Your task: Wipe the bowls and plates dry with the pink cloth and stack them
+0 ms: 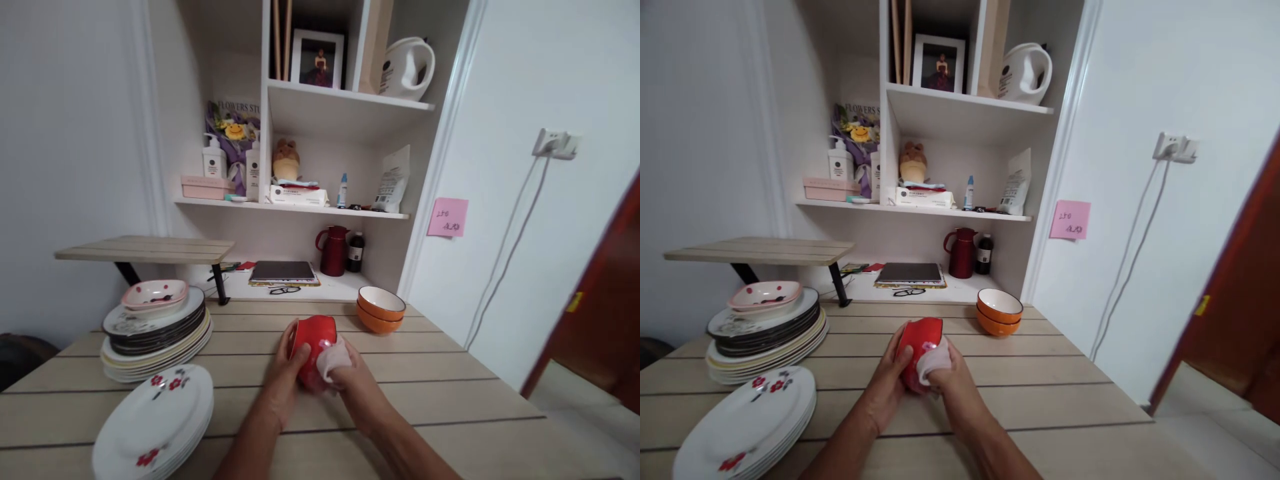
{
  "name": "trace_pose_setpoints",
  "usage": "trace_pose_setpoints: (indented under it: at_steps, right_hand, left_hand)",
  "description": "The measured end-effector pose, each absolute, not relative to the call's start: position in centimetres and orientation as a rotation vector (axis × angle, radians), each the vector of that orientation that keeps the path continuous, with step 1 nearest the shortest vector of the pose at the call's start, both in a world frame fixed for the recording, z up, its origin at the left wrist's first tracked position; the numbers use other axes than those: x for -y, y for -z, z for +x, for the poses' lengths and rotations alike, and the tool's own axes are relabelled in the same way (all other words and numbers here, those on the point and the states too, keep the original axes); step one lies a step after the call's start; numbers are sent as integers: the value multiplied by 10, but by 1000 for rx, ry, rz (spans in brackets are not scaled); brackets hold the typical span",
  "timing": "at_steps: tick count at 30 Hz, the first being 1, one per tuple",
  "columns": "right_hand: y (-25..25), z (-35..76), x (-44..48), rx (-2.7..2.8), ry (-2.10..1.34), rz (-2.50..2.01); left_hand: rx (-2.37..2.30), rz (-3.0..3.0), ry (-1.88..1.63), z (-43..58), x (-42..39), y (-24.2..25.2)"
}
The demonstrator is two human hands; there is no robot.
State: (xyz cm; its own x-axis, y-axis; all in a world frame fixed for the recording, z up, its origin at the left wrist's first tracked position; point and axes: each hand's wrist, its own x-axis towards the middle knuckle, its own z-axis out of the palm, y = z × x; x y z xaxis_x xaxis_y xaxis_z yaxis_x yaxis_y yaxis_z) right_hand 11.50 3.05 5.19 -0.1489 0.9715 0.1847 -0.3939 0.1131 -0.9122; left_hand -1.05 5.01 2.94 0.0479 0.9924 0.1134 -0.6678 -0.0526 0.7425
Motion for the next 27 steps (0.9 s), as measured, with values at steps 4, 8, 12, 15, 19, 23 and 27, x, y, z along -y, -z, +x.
trace_pose_setpoints:
  at_steps: [4, 8, 12, 15, 19, 23, 27]
  right_hand:
    - [-52, 103, -30, 1473, -1094, -755]
    - [-49, 105, -34, 1779, -881, -777]
    - [-46, 111, -33, 1876, -832, -785]
    - [-48, 114, -33, 1686, -980, -784]
    - [-51, 121, -35, 1154, -1284, -790]
    - [-52, 129, -35, 783, -1461, -705]
    - [-53, 127, -30, 872, -1503, -699]
  left_hand:
    - [-496, 508, -1438, -3, -50, -25]
    - [-461, 372, -1309, -1, -51, -22]
    - [-475, 407, -1254, -1, -52, -21]
    - [-500, 497, -1284, 0, -51, -22]
    - [-553, 704, -1478, -3, -49, -27]
    - [-545, 921, -1475, -12, -45, -32]
    - [-536, 898, -1460, -15, -45, -29]
